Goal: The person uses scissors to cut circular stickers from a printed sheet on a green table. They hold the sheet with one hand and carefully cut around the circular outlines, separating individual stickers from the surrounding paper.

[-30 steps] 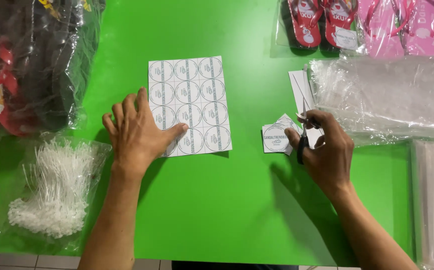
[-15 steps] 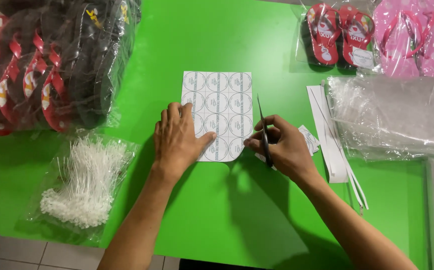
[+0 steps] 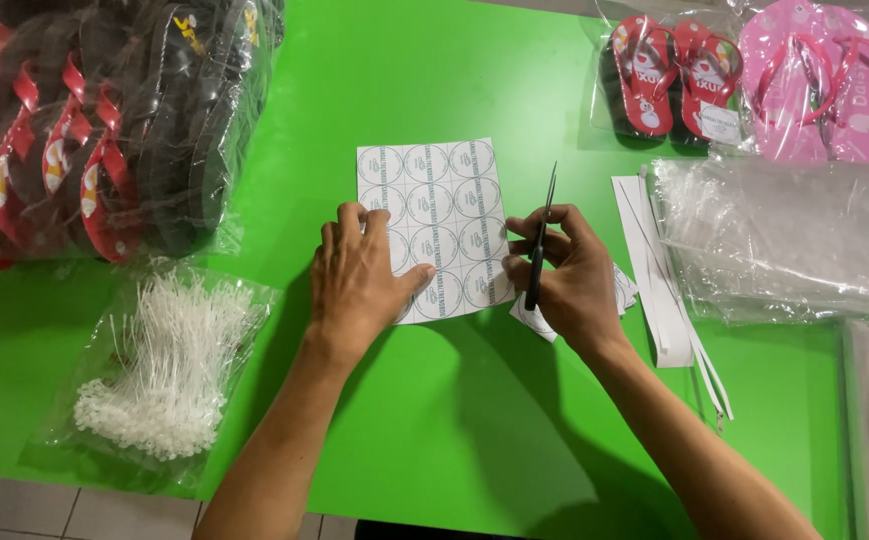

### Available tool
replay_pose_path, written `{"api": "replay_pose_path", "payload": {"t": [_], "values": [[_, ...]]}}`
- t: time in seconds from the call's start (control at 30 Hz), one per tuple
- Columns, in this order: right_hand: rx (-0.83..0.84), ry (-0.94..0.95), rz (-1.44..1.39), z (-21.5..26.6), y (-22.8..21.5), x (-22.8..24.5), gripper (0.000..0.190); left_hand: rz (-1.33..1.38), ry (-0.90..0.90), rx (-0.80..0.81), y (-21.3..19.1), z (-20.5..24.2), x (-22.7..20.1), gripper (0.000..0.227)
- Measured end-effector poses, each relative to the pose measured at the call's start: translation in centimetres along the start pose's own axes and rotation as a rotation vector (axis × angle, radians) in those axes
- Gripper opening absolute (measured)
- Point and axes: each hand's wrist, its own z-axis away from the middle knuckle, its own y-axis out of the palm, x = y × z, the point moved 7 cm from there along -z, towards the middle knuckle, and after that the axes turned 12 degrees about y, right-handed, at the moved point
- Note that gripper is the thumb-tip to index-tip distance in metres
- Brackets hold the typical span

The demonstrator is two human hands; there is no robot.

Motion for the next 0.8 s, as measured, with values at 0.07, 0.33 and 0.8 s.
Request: {"api": "replay_pose_path", "payload": {"t": [0.07, 0.33, 0.8], "values": [[0.000, -0.005, -0.057, -0.6, -0.1, -0.8, 0.038, 0.011, 0.012, -0.017, 0.3, -0.1, 0.3, 0.073], [-0.062, -0.082, -0.298, -0.6, -2.6, 0.7, 0.031, 0.361, 0.069, -0.249, -1.4, 0.0, -0.2, 0.089], [-0.064, -0.516, 1.027, 4.6, -3.6, -0.4, 0.058, 1.032, 0.108, -0.658, -3.9, 0.3, 0.1, 0.013]]}}
